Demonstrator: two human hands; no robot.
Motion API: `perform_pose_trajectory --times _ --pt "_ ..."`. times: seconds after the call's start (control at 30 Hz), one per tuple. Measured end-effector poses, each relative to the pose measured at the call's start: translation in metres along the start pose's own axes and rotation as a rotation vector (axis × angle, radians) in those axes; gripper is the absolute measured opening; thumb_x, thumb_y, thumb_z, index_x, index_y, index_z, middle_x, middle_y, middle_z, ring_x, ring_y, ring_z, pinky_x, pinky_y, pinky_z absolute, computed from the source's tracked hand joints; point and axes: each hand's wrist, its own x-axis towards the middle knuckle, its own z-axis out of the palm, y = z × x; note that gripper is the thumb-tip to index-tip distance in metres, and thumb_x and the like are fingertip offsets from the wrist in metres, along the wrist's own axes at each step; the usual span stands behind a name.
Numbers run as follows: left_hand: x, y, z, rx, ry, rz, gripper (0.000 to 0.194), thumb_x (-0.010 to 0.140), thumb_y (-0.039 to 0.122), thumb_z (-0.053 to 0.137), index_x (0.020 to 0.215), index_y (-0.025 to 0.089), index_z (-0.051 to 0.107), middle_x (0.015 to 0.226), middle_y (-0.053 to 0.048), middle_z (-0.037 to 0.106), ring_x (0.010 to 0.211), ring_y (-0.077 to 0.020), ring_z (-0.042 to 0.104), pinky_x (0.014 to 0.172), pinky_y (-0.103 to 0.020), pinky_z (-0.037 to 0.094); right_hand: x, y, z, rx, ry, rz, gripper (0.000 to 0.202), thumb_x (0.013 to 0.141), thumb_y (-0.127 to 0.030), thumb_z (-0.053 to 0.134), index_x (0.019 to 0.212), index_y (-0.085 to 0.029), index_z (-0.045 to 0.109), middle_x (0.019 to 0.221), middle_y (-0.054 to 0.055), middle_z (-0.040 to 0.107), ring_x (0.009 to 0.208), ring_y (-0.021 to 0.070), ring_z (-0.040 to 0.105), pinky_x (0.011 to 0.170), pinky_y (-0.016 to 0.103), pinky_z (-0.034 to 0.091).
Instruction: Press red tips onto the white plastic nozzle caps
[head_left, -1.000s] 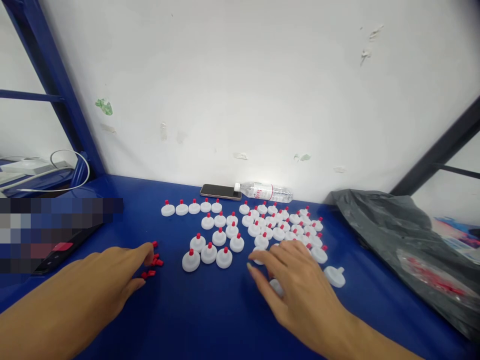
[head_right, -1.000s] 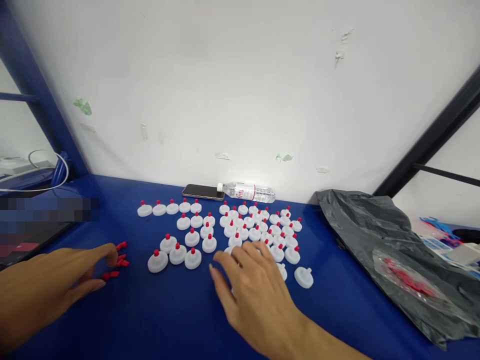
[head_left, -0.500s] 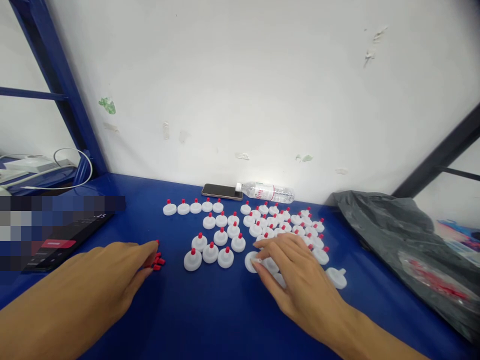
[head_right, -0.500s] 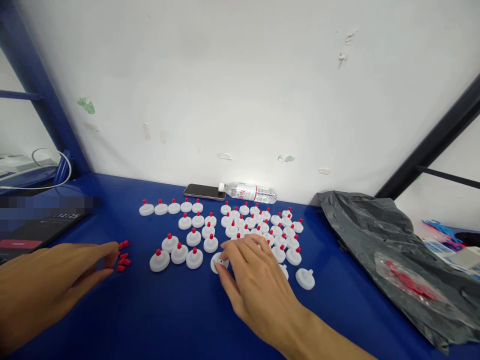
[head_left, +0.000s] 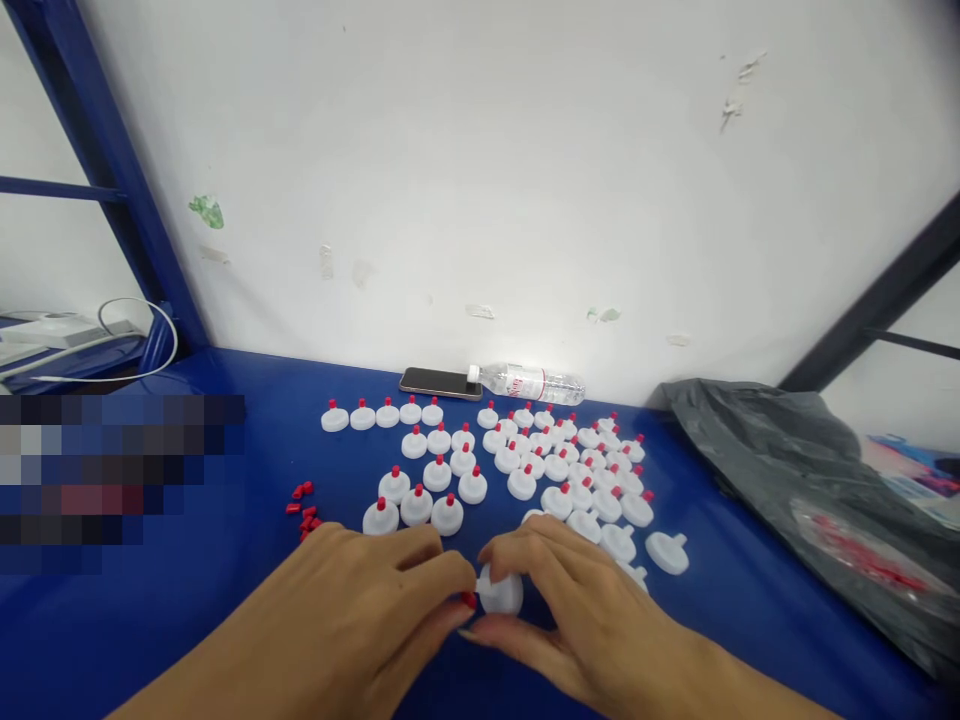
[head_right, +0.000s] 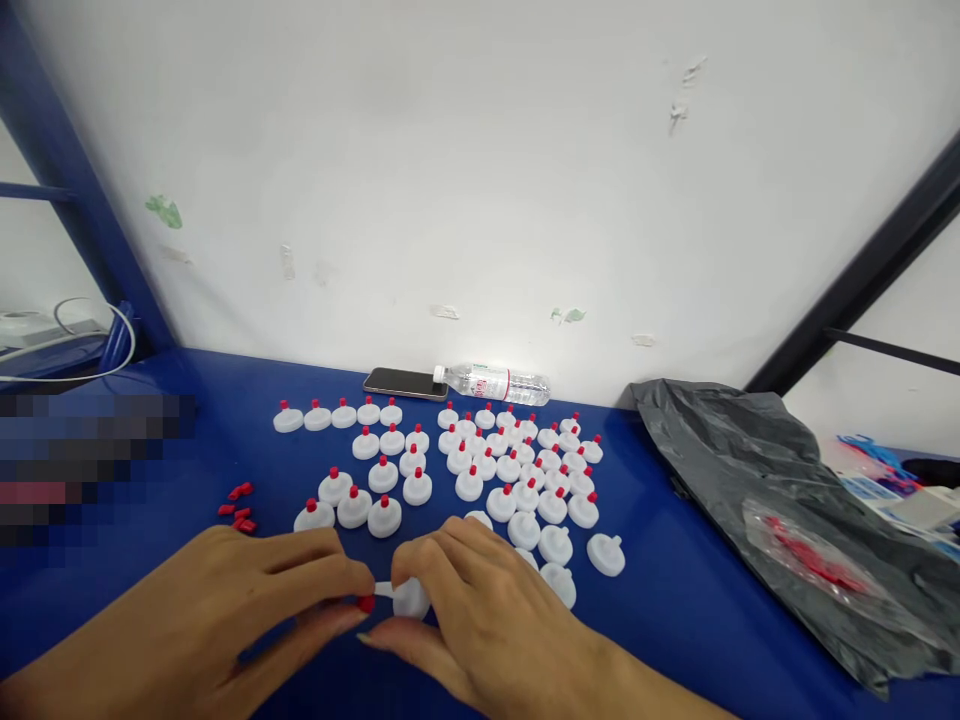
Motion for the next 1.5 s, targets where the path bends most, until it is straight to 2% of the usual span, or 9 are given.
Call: perform_pose_trajectory --times 0.17,0.33,0.63,0.93,1.03,1.13,1.2,1.3,1.5 --pt "0.002 -0.001 0.004 0.053 -0.033 0.081 0.026 0.104 0.013 0.05 0.097 0.028 0.071 0.096 0.003 0.078 0.083 -0.0158 0.073 0.064 -0.025 0.044 0.002 -0.002 -0.002 -0.009 0.034 -0.019 0.025 0.11 -0.048 0.053 0.105 -0.024 0.052 0.087 -0.002 0.074 0.072 0.0131 0.065 0.068 0.026 0.053" --pt "0.002 -0.003 0.003 -0.07 0.011 0.006 0.018 0.104 0.02 0.056 0.105 0.031 0.07 0.096 0.008 0.077 0.076 -0.0139 0.073 0.064 -0.029 0.042 0.003 -0.002 -0.002 -0.036 0.061 -0.026 0.024 0.11 -0.047 0.053 0.102 -0.024 0.053 0.091 -0.002 0.076 0.073 0.0126 0.07 0.072 0.026 0.055" --pt "0.004 -0.001 0.007 -0.06 -0.025 0.059 0.021 0.106 0.017 0.053 0.103 0.029 0.069 0.094 0.007 0.076 0.077 -0.015 0.072 0.06 -0.03 0.038 0.001 0.0 -0.001 -0.012 0.079 -0.04 0.023 0.111 -0.046 0.053 0.106 -0.023 0.054 0.097 0.0 0.079 0.083 0.0116 0.077 0.077 0.022 0.06" --pt "0.009 0.002 0.006 -0.309 -0.079 -0.153 0.012 0.097 0.027 0.07 0.086 0.026 0.067 0.084 0.006 0.075 0.075 -0.0132 0.07 0.059 -0.022 0.043 -0.001 0.004 -0.003 -0.073 0.109 -0.079 0.014 0.114 -0.034 0.047 0.113 -0.025 0.057 0.119 0.005 0.079 0.096 0.0103 0.079 0.082 0.02 0.063" --pt "0.008 0.005 0.01 -0.401 -0.056 -0.311 0.02 0.087 0.035 0.081 0.098 0.028 0.065 0.091 0.005 0.076 0.076 -0.0151 0.071 0.058 -0.021 0.049 -0.004 0.005 -0.006 -0.074 0.087 -0.139 0.018 0.115 -0.024 0.039 0.114 -0.026 0.057 0.125 0.004 0.079 0.104 0.0096 0.078 0.084 0.017 0.062" --pt "0.003 0.006 0.018 -0.457 0.025 -0.338 0.069 0.08 0.038 0.084 0.141 0.033 0.052 0.129 -0.003 0.074 0.087 -0.0178 0.075 0.073 -0.028 0.062 -0.004 0.006 -0.01 -0.033 0.111 -0.218 0.021 0.116 -0.022 0.037 0.115 -0.024 0.058 0.125 0.005 0.08 0.111 0.0115 0.077 0.091 0.02 0.062" --pt "0.001 0.008 0.019 -0.503 0.016 -0.304 0.081 0.081 0.041 0.081 0.152 0.035 0.045 0.142 -0.006 0.07 0.102 -0.0216 0.076 0.085 -0.033 0.065 -0.003 0.005 -0.014 -0.052 0.151 -0.255 0.021 0.115 -0.023 0.038 0.112 -0.023 0.059 0.121 0.005 0.082 0.107 0.0123 0.079 0.092 0.023 0.063" --pt "0.004 0.014 0.012 -0.64 -0.082 -0.309 0.059 0.083 0.036 0.077 0.14 0.033 0.062 0.134 -0.004 0.075 0.112 -0.0239 0.075 0.09 -0.034 0.065 0.001 0.002 -0.021 -0.089 0.193 -0.289 0.02 0.114 -0.022 0.043 0.109 -0.022 0.062 0.114 0.004 0.083 0.092 0.0109 0.081 0.083 0.022 0.064" --pt "0.022 0.026 -0.007 -1.086 -0.238 -0.398 0.025 0.076 0.025 0.075 0.101 0.024 0.08 0.095 0.002 0.082 0.09 -0.0181 0.077 0.087 -0.029 0.063 0.007 -0.007 -0.031 -0.111 0.176 -0.287 0.02 0.113 -0.024 0.048 0.103 -0.024 0.065 0.111 0.0 0.084 0.076 0.0098 0.079 0.07 0.022 0.062"
